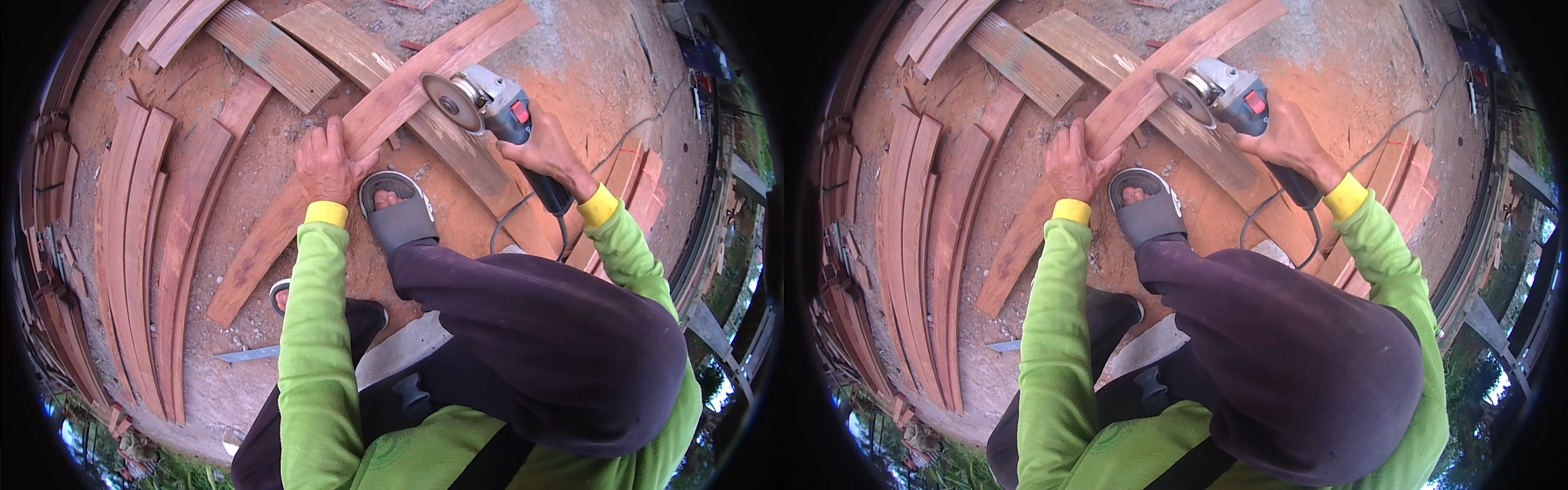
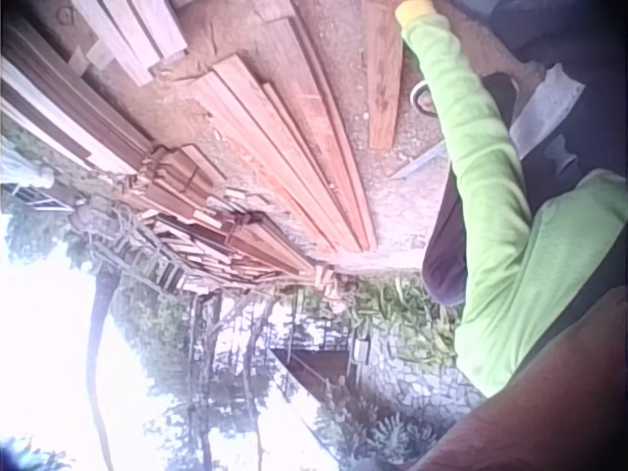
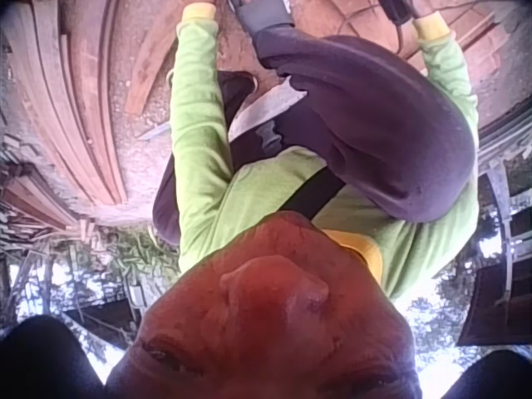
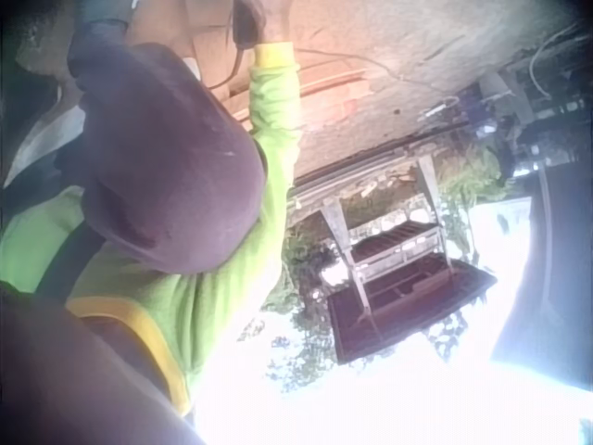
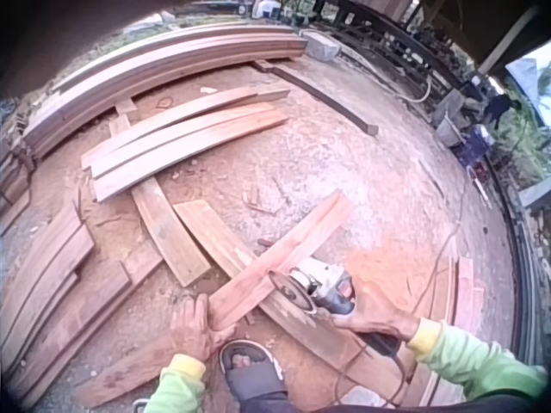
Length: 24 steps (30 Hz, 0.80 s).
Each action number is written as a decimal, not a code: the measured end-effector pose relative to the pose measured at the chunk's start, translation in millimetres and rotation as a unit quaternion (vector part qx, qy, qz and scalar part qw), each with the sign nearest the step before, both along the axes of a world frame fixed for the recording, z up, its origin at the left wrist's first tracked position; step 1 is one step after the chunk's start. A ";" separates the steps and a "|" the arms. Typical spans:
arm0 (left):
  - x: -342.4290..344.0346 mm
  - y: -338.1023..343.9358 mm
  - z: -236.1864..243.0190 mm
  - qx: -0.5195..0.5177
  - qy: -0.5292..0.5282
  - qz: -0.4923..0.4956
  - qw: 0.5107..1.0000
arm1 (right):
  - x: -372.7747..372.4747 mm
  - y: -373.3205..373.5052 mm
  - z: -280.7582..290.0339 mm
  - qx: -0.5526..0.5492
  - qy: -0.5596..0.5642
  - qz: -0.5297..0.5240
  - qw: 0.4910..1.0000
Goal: The person uses an angle grinder to cut wooden planks. They hold the planks with one hand and operate the grinder with the other, cutting multiple pieces and placing them aside.
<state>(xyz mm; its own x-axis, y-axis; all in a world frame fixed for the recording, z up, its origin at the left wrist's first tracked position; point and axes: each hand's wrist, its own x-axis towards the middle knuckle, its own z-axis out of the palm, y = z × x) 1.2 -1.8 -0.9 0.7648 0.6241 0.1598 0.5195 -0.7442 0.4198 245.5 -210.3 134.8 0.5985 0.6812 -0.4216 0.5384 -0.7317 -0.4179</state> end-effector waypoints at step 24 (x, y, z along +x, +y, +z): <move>0.1 1.4 0.9 -0.005 0.012 0.003 1.000 | -0.9 2.4 0.0 0.008 0.009 0.001 1.000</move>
<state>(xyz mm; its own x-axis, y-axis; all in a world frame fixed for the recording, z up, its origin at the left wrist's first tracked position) 1.3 -0.4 0.0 0.7651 0.6295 0.1358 0.5330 -0.7374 0.4149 244.6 -207.9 134.8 0.5901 0.6890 -0.4207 0.5322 -0.7239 -0.4391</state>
